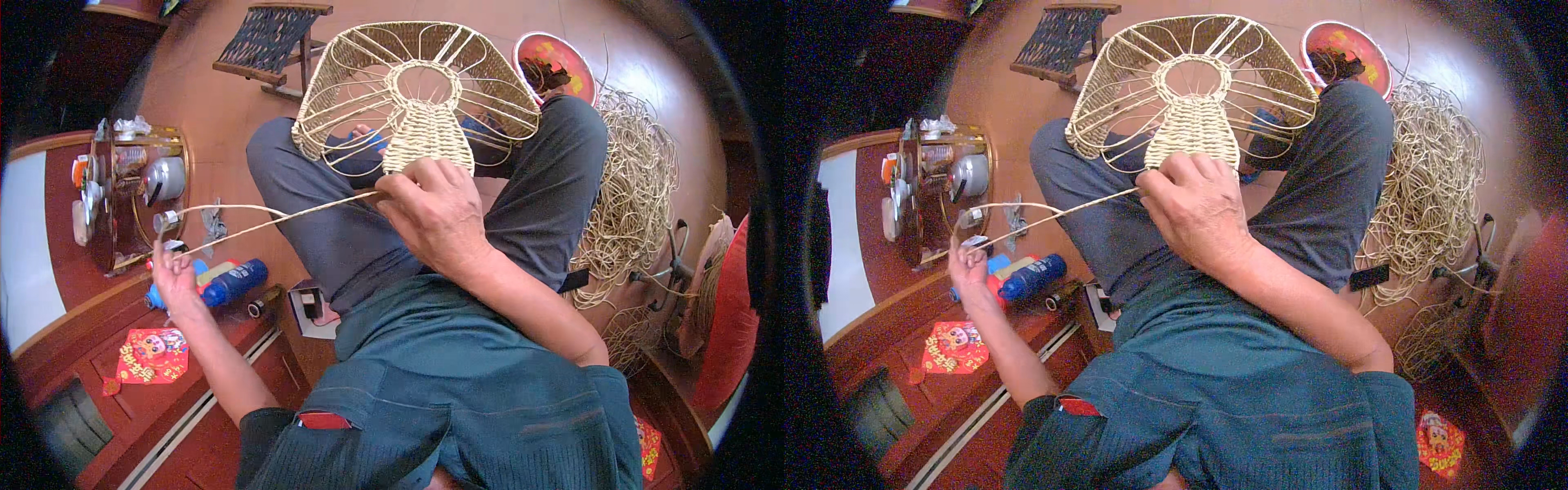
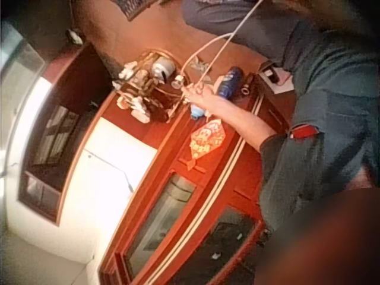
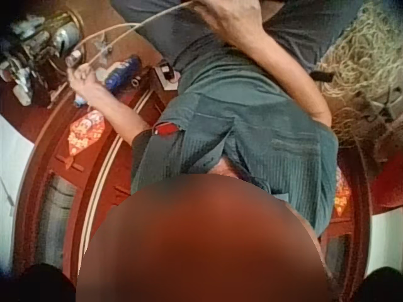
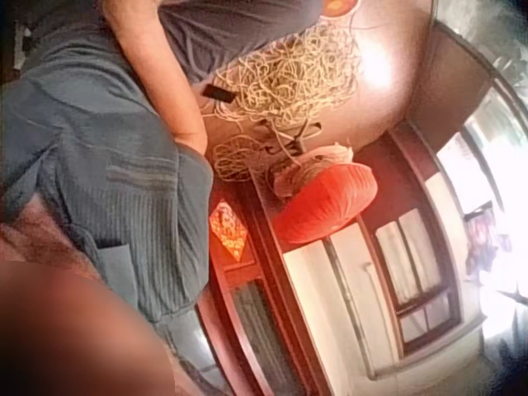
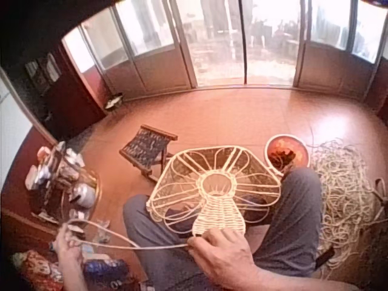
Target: Weaving a traditional straw fan or basket-like object.
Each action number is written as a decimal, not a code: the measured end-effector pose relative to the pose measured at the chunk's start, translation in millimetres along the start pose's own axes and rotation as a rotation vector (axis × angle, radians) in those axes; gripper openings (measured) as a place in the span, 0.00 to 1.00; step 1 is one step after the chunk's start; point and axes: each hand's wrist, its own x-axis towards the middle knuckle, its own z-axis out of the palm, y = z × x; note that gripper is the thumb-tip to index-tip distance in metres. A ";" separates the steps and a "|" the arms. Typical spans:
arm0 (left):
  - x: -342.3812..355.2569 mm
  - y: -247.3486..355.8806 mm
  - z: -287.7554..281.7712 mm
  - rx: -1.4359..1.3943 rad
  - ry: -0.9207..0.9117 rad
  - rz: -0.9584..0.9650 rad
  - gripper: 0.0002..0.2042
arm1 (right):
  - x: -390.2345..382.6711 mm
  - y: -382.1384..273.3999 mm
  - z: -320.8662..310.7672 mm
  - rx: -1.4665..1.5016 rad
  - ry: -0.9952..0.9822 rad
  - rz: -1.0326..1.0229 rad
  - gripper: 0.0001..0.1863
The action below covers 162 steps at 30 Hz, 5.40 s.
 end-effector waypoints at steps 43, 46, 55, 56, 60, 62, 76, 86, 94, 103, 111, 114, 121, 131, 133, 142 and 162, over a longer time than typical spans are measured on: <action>-183.5 -237.3 181.8 -0.025 -0.924 -0.634 0.17 | -13.3 12.2 0.9 0.100 -0.050 0.046 0.08; -176.0 -243.3 178.0 -0.081 -0.906 -0.706 0.19 | -12.6 12.8 2.1 0.123 -0.012 0.058 0.07; -174.7 -249.7 170.8 -0.102 -0.896 -0.714 0.18 | -18.9 14.8 6.4 0.161 0.031 0.062 0.07; -173.7 -250.2 169.7 -0.102 -0.896 -0.714 0.18 | -20.1 14.7 7.0 0.159 0.017 0.049 0.07; -173.0 -249.0 163.2 -0.024 -0.888 -0.713 0.15 | -31.1 15.3 12.2 0.141 -0.005 0.063 0.08; -175.9 -246.6 164.0 0.032 -0.862 -0.706 0.13 | -40.3 19.4 21.1 0.165 -0.029 0.053 0.08; -173.5 -244.9 168.1 0.065 -0.869 -0.639 0.19 | -38.4 18.5 19.3 0.182 0.021 0.062 0.09; -203.0 -173.2 163.7 -0.043 -0.811 -0.615 0.18 | -29.7 8.6 18.0 0.092 0.012 -0.037 0.15; -121.0 -99.3 113.7 0.038 -0.557 -0.332 0.15 | -26.7 12.4 27.0 0.051 -0.001 -0.016 0.07; -35.4 -25.2 79.7 0.018 -0.310 -0.110 0.12 | -21.9 13.3 27.1 0.143 0.020 0.030 0.07; 46.4 21.3 24.4 -0.077 -0.297 0.065 0.14 | -27.2 5.3 22.1 0.161 0.053 0.038 0.08; 60.8 29.6 7.4 0.129 -0.248 0.182 0.05 | -34.8 7.5 25.4 0.182 0.032 0.084 0.08; -110.9 -48.6 123.3 0.980 -0.440 0.522 0.10 | -24.9 19.2 11.1 0.275 0.134 0.201 0.06; -229.5 -209.6 182.2 0.980 -0.779 0.655 0.06 | -20.7 25.6 0.7 0.389 0.092 0.446 0.06; -227.4 -216.3 179.5 0.987 -0.788 0.814 0.06 | -21.9 26.1 -1.3 0.405 0.087 0.468 0.06; -243.0 -214.1 175.6 1.494 -0.913 1.182 0.16 | -11.6 24.9 -0.6 0.359 0.095 0.326 0.06; -243.8 -219.0 182.9 1.219 -0.881 0.668 0.15 | -48.4 49.6 16.6 1.581 -0.063 1.038 0.18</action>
